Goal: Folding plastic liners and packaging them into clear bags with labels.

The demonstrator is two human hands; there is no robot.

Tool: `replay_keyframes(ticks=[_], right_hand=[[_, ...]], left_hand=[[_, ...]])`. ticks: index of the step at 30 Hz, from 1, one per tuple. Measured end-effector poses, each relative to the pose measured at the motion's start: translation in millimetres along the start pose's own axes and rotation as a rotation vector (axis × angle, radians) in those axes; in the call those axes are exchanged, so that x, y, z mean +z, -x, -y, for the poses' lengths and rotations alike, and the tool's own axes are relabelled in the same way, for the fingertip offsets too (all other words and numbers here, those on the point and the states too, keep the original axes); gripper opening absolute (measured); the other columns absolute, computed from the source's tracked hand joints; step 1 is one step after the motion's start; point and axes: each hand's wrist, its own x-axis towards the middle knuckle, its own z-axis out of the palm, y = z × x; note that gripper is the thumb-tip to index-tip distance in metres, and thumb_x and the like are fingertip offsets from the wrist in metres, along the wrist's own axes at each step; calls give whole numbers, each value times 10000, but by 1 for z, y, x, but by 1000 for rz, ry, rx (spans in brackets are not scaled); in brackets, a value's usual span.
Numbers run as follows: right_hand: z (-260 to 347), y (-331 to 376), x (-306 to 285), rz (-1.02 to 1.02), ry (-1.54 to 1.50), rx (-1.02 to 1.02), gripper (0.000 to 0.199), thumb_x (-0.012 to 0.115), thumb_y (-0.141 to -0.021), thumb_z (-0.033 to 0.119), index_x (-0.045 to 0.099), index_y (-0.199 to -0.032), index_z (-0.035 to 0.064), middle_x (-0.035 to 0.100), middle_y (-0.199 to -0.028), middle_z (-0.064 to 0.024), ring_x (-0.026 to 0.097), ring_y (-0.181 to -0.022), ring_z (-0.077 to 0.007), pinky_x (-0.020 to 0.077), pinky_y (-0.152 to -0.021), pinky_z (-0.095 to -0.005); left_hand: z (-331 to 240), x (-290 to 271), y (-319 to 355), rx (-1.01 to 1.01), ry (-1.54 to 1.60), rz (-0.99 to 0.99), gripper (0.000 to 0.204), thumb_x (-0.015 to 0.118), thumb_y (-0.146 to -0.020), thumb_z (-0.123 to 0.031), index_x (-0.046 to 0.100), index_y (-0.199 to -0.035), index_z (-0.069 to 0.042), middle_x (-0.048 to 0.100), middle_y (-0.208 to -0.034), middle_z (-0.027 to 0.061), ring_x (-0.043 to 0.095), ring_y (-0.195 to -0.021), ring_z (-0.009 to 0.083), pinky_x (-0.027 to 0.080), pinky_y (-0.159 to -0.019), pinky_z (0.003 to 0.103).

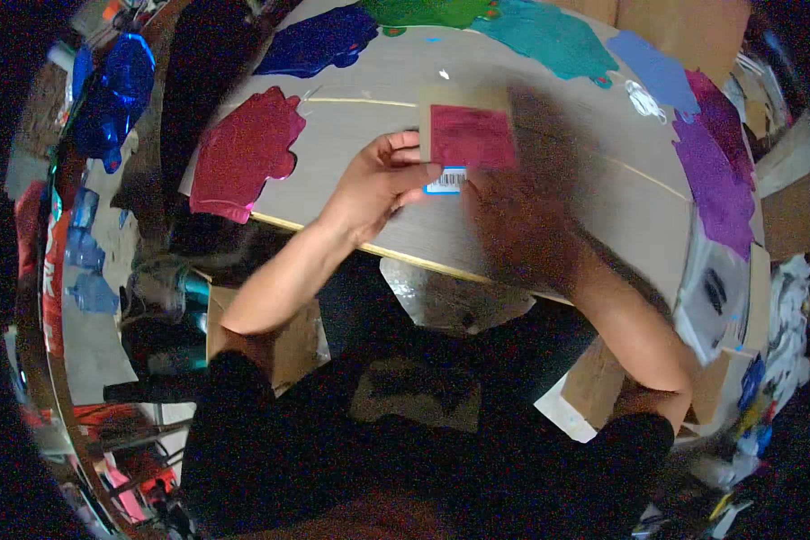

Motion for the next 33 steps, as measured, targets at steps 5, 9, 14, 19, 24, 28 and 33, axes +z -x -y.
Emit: replay_keyframes(ticks=[5,9,14,19,24,28,33], right_hand=[[2,-8,-17,-316,-159,538,581,684,-809,100,487,-1355,65,610,-1230,-153,646,-1039,-278,532,-872,-409],[15,0,-27,-250,-1406,814,477,645,-863,77,513,-1319,31,629,-1194,-114,655,-1000,-222,539,-882,-369],[27,-4,-38,-135,-1541,1215,276,595,-909,78,595,-1173,1,683,-1032,-92,675,-913,-196,554,-837,-338],[34,-13,-41,-207,-1371,1274,170,578,-928,90,644,-1059,3,698,-913,-90,680,-810,-177,559,-775,-317],[39,-19,-43,-265,-1394,1236,128,595,-919,88,652,-997,5,696,-850,-74,659,-734,-147,548,-679,-301],[42,-29,-48,-152,-1277,1250,118,613,-917,94,654,-991,12,695,-854,-77,655,-718,-149,546,-655,-301],[45,-19,-34,-279,-1371,1291,133,643,-895,150,674,-954,34,685,-782,-42,633,-686,-105,515,-605,-281]], left_hand=[[-1,12,27,195,-19,37,491,641,-849,119,446,-1284,3,673,-1128,157,675,-937,164,556,-813,272],[-7,15,37,464,-48,54,527,640,-846,134,426,-1312,13,664,-1142,172,657,-1018,190,526,-894,303],[-4,10,41,559,-57,115,619,623,-854,143,369,-1399,0,649,-1166,182,647,-1059,218,532,-912,335],[7,2,55,437,-22,148,627,596,-900,96,333,-1460,-6,669,-1148,143,659,-1024,200,570,-858,332],[15,2,53,376,-75,72,413,596,-920,50,508,-1323,28,692,-1092,139,684,-948,198,599,-795,332],[22,-3,53,352,-76,38,272,593,-928,40,570,-1200,37,699,-1051,135,686,-910,183,589,-792,323],[30,-1,53,434,-85,37,165,596,-939,14,571,-1102,23,706,-988,128,679,-842,155,573,-765,303]])
